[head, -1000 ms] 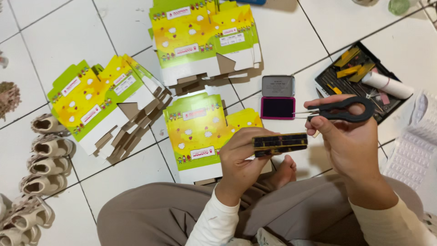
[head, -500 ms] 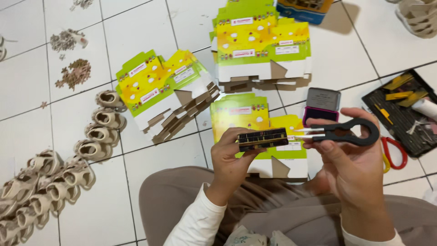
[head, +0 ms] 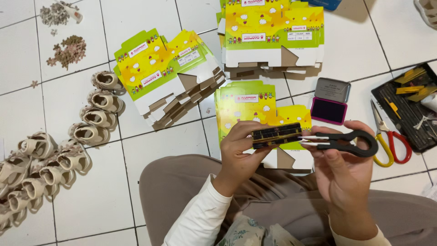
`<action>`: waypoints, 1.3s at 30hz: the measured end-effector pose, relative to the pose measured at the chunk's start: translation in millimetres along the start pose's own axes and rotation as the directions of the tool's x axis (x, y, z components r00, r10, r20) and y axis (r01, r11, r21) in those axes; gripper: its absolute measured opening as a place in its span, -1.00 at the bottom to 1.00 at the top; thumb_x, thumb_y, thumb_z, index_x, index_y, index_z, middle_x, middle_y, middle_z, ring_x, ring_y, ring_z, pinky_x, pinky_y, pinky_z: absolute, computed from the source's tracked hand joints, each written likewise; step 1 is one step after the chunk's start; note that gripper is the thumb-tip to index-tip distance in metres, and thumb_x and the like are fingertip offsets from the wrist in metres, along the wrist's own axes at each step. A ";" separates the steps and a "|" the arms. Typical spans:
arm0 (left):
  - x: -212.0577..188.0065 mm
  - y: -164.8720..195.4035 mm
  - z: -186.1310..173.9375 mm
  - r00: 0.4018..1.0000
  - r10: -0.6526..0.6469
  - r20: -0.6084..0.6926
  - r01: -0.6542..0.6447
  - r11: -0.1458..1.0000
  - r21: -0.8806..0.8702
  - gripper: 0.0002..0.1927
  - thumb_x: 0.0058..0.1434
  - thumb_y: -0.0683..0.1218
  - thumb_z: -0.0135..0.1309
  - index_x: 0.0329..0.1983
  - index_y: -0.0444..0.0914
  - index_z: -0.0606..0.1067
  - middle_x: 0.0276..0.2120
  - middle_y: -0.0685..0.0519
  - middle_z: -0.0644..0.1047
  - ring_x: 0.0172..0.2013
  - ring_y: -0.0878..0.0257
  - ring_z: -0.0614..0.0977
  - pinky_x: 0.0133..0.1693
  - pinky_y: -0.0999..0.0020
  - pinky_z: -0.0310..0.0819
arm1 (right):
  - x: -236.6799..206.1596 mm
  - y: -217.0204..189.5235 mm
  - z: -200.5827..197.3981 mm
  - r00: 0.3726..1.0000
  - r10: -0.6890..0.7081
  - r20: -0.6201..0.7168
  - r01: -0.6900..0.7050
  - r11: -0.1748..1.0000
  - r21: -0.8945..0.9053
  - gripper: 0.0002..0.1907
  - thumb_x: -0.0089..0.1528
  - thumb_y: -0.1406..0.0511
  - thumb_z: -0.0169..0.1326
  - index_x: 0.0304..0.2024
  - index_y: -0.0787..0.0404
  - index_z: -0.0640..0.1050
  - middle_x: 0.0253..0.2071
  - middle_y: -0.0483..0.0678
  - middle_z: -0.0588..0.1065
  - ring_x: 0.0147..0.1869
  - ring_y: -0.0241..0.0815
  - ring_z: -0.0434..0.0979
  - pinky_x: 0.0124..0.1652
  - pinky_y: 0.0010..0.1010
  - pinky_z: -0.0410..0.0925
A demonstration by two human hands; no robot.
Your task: The person sits on the floor and stamps labels on flat-packed cardboard shoe boxes. They use a rubber stamp and ink pad, then use pliers to adjust the stamp before continuing to stamp more boxes.
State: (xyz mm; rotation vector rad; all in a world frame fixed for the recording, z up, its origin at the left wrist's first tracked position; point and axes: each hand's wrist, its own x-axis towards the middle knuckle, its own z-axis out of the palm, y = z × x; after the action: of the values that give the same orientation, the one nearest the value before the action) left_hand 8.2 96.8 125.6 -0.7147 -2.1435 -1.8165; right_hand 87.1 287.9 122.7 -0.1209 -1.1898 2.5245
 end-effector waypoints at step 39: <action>1.4 11.1 1.3 0.988 -0.002 0.152 0.004 1.000 -0.011 -0.72 0.08 -0.28 0.30 -0.12 -0.24 0.65 -0.15 0.06 0.66 -0.08 0.14 0.66 -0.02 0.30 0.57 | -6.9 -37.4 0.4 0.946 -0.307 0.107 0.282 0.610 -0.741 -0.33 0.34 0.43 0.27 0.26 0.22 0.09 -0.06 0.15 0.45 0.06 0.04 0.69 0.10 -0.31 0.46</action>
State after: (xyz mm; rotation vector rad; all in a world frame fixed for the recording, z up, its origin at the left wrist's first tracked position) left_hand 12.8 99.5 135.4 -0.8794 -2.2306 -1.8308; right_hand 103.7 307.2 151.0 -0.1438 -1.9892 1.5930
